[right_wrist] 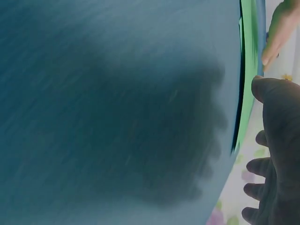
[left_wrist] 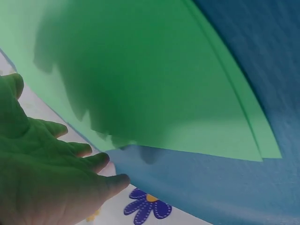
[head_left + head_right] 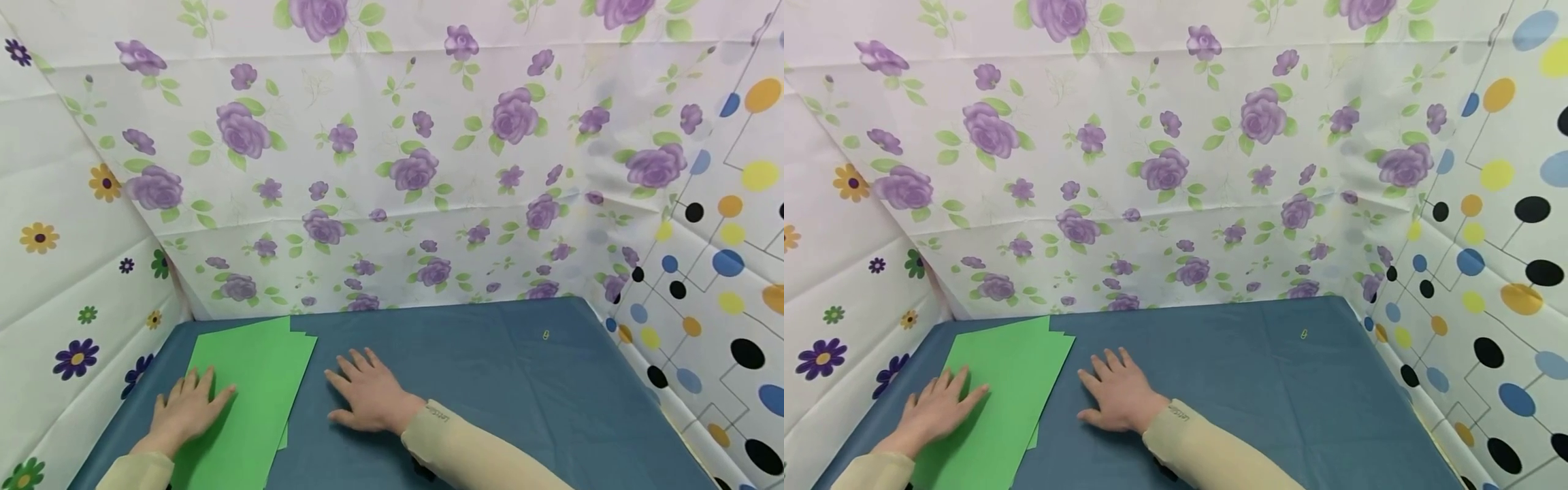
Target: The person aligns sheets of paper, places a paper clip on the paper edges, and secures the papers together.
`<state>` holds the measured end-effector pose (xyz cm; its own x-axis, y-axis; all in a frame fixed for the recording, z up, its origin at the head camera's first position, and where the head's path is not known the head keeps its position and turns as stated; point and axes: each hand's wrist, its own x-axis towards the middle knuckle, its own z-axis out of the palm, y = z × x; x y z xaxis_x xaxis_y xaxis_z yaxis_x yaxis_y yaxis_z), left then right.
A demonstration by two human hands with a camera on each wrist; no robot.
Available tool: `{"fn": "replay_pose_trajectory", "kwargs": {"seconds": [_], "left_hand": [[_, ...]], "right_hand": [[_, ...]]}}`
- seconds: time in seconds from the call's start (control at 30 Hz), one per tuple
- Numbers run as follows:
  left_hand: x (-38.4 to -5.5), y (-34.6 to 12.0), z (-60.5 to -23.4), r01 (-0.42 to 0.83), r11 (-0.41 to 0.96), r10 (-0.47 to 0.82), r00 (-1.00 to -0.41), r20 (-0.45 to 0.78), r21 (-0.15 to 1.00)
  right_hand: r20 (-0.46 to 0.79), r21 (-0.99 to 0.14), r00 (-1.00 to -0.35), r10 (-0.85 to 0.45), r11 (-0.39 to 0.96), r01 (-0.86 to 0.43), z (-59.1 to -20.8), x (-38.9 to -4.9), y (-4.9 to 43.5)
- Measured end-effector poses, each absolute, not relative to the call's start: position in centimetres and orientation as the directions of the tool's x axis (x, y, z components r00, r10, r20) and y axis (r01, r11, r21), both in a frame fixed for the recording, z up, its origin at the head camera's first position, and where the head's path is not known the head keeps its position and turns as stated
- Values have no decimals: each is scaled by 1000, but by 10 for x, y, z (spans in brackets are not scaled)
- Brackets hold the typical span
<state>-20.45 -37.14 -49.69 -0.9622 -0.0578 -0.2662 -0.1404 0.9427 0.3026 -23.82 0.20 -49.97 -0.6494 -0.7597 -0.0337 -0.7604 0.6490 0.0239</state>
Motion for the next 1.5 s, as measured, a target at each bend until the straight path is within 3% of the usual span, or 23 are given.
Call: {"fn": "replay_pose_trajectory", "kwargs": {"seconds": [0.7, 1.5], "left_hand": [[-199, -392, -499, -100, 939, -10, -965, -264, 329], [-199, -390, -505, -21, 950, 54, -972, -230, 311]], "right_hand": [[-120, 44, -592, -797, 592, -805, -510, -218, -76], [-176, 78, -579, -796, 575, -815, -509, -207, -105]]}}
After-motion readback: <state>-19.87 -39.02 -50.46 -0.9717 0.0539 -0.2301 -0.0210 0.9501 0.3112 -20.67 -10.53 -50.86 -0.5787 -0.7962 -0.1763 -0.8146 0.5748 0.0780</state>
